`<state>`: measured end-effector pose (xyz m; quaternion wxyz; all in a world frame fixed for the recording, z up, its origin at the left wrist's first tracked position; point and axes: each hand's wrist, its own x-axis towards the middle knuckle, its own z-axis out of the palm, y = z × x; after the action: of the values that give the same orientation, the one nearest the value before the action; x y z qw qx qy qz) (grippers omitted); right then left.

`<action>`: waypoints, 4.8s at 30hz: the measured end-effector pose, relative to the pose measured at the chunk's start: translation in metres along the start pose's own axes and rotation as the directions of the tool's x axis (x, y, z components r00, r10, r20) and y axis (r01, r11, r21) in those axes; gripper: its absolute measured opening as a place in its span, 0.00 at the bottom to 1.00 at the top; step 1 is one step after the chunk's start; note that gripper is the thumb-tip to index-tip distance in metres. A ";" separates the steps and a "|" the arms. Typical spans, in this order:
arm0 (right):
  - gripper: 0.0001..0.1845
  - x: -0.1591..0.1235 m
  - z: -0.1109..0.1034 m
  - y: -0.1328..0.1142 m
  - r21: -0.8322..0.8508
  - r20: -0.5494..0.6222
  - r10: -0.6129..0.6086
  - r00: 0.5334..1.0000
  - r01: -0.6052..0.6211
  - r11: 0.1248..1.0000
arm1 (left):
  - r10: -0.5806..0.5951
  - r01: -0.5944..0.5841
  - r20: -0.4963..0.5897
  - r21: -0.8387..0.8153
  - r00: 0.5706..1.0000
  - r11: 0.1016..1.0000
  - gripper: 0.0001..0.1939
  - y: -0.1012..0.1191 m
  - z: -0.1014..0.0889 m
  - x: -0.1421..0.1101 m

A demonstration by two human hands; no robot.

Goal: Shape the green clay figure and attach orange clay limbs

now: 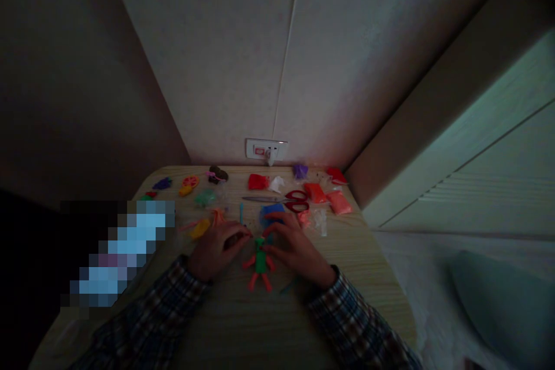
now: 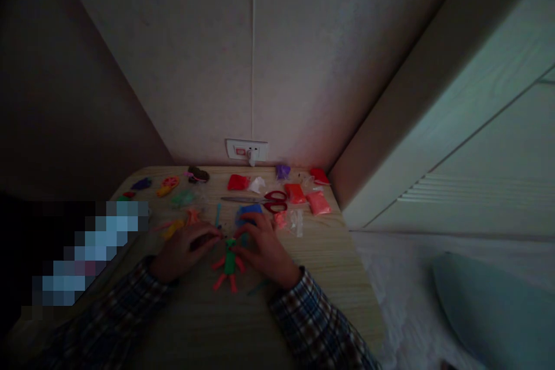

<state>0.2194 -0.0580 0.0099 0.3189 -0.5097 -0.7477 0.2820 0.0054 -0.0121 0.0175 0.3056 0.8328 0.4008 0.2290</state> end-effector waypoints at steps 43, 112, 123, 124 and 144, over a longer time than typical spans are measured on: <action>0.17 0.002 -0.003 -0.003 0.939 0.072 0.202 0.977 -0.135 0.315 | 0.042 0.007 0.109 -0.413 0.993 0.911 0.11 0.020 0.004 -0.006; 0.16 0.004 -0.005 -0.011 0.826 0.152 0.098 0.983 -0.181 0.533 | -0.031 0.402 0.418 -0.846 0.908 0.350 0.21 0.029 0.021 -0.006; 0.15 0.003 -0.006 -0.009 0.836 0.178 0.097 0.979 -0.202 0.510 | 0.019 0.416 0.440 -0.862 0.898 0.289 0.19 0.027 0.024 -0.005; 0.15 0.003 -0.006 -0.009 0.838 0.177 0.096 0.979 -0.202 0.508 | 0.027 0.415 0.440 -0.864 0.897 0.284 0.19 0.027 0.024 -0.005; 0.17 0.002 -0.004 -0.006 0.788 0.102 0.072 0.992 -0.125 0.603 | -0.009 0.425 0.440 -0.863 0.898 0.273 0.23 0.023 0.028 -0.006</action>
<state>0.2185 -0.0576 0.0170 0.4727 -0.3478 -0.5258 0.6157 0.0316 -0.0374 0.0125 0.8292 0.4534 0.2394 0.2226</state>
